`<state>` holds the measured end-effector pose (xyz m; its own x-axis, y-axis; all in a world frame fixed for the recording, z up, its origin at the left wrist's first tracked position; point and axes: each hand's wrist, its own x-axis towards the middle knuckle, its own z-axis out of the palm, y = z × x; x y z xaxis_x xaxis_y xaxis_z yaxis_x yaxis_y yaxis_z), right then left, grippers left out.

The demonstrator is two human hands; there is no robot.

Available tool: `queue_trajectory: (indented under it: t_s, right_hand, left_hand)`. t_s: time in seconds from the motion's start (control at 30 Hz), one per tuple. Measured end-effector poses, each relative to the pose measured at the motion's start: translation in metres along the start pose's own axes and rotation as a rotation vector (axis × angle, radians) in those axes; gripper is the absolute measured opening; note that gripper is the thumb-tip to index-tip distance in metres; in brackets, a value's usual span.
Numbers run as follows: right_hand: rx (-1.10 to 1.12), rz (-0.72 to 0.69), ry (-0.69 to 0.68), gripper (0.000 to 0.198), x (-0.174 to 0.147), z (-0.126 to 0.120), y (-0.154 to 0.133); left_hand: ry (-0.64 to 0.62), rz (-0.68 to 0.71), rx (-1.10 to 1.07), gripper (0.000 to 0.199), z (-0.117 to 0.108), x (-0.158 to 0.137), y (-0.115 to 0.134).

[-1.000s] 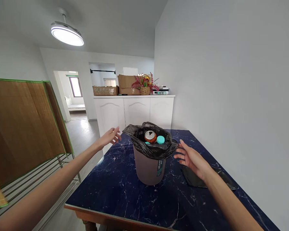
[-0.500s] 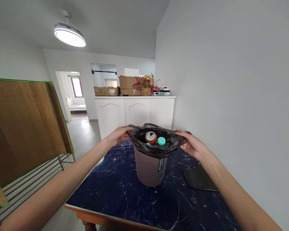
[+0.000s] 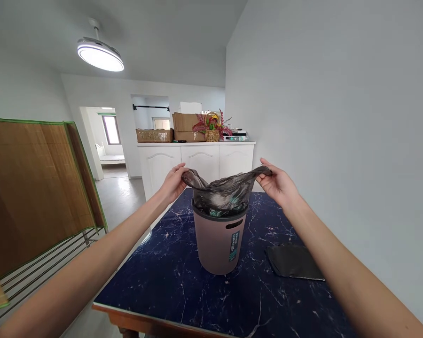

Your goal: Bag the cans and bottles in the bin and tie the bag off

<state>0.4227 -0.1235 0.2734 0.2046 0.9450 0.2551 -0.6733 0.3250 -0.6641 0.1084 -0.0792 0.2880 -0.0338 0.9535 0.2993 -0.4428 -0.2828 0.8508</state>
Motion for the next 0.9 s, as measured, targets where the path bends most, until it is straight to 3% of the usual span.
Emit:
queue_trajectory:
  t_s: [0.23,0.5,0.7,0.9]
  right_hand:
    - [0.101,-0.093,-0.028,0.025,0.017,0.036,-0.009]
    - [0.173,-0.166,-0.079,0.023,0.035,0.082,-0.029]
    - [0.182,-0.235,-0.184,0.022,0.047,0.102,-0.051]
    - [0.224,-0.287,-0.198,0.034,0.047,0.124,-0.08]
  left_hand:
    - [-0.031,0.118,-0.057,0.031,0.03,0.006,0.013]
    - [-0.056,0.278,-0.099,0.024,0.06,0.024,0.058]
    - [-0.045,0.433,-0.128,0.021,0.06,0.034,0.099]
    - [0.045,0.62,-0.109,0.022,0.049,0.037,0.147]
